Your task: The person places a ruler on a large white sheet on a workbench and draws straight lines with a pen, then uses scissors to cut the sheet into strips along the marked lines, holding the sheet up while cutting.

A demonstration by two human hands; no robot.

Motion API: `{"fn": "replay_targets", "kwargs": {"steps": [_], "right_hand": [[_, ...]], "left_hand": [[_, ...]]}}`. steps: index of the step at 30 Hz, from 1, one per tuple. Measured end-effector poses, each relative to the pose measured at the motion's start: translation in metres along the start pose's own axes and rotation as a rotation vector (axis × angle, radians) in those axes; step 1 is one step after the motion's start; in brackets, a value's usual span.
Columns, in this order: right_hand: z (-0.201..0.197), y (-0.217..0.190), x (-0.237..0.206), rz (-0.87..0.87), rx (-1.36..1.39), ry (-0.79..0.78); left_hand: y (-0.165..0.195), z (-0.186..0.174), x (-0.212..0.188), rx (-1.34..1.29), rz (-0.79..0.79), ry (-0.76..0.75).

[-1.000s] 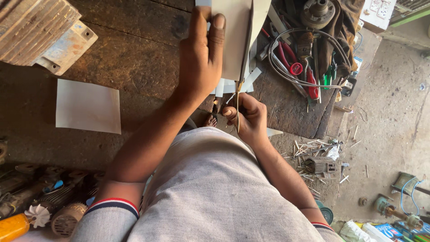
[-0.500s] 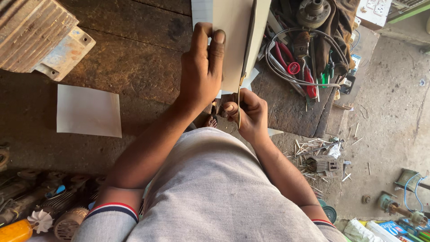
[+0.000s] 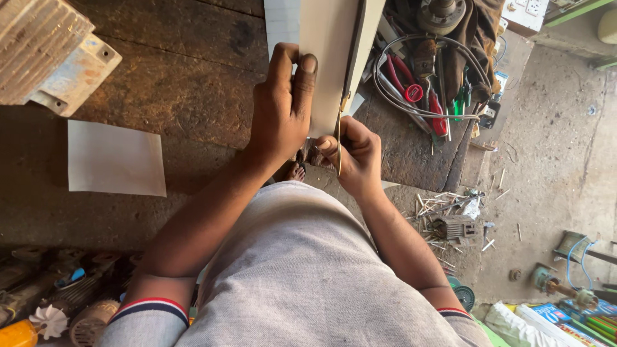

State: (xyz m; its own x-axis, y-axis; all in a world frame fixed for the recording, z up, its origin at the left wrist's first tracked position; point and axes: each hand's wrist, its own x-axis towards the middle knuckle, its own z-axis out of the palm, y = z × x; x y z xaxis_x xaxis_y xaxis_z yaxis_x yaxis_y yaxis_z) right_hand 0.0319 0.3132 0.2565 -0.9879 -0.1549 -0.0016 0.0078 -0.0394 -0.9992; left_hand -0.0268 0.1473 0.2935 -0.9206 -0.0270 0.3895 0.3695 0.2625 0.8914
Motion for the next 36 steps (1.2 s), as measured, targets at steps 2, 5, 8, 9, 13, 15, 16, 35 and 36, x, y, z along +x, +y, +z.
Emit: {"fn": "replay_targets", "kwargs": {"steps": [2, 5, 8, 9, 13, 15, 16, 35, 36], "right_hand": [[0.003, 0.002, 0.002, 0.018, -0.004, 0.012], [0.006, 0.002, 0.005, 0.028, 0.022, 0.019], [0.004, 0.003, 0.014, 0.011, 0.032, 0.016], [0.002, 0.004, 0.02, -0.006, 0.046, 0.012], [-0.002, 0.017, 0.035, 0.039, -0.007, 0.038], [-0.002, 0.024, 0.037, 0.097, 0.002, 0.046], [-0.001, 0.027, 0.037, 0.124, 0.009, 0.047], [0.016, 0.014, -0.028, 0.083, -0.132, -0.297], [0.016, 0.014, -0.028, 0.068, -0.162, -0.297]], "left_hand": [[-0.004, -0.001, 0.001, 0.008, 0.023, 0.014], [-0.012, -0.003, 0.0, 0.024, 0.042, 0.02], [-0.021, -0.001, -0.002, 0.019, 0.026, -0.003], [-0.024, 0.001, -0.004, 0.013, 0.022, -0.015], [-0.039, 0.009, 0.0, 0.007, -0.045, -0.025], [-0.046, 0.006, 0.003, 0.066, -0.05, -0.008], [-0.049, 0.003, 0.005, 0.099, -0.052, 0.001], [-0.052, -0.018, 0.055, 0.225, 0.399, 0.325], [-0.053, -0.017, 0.054, 0.21, 0.382, 0.312]]}}
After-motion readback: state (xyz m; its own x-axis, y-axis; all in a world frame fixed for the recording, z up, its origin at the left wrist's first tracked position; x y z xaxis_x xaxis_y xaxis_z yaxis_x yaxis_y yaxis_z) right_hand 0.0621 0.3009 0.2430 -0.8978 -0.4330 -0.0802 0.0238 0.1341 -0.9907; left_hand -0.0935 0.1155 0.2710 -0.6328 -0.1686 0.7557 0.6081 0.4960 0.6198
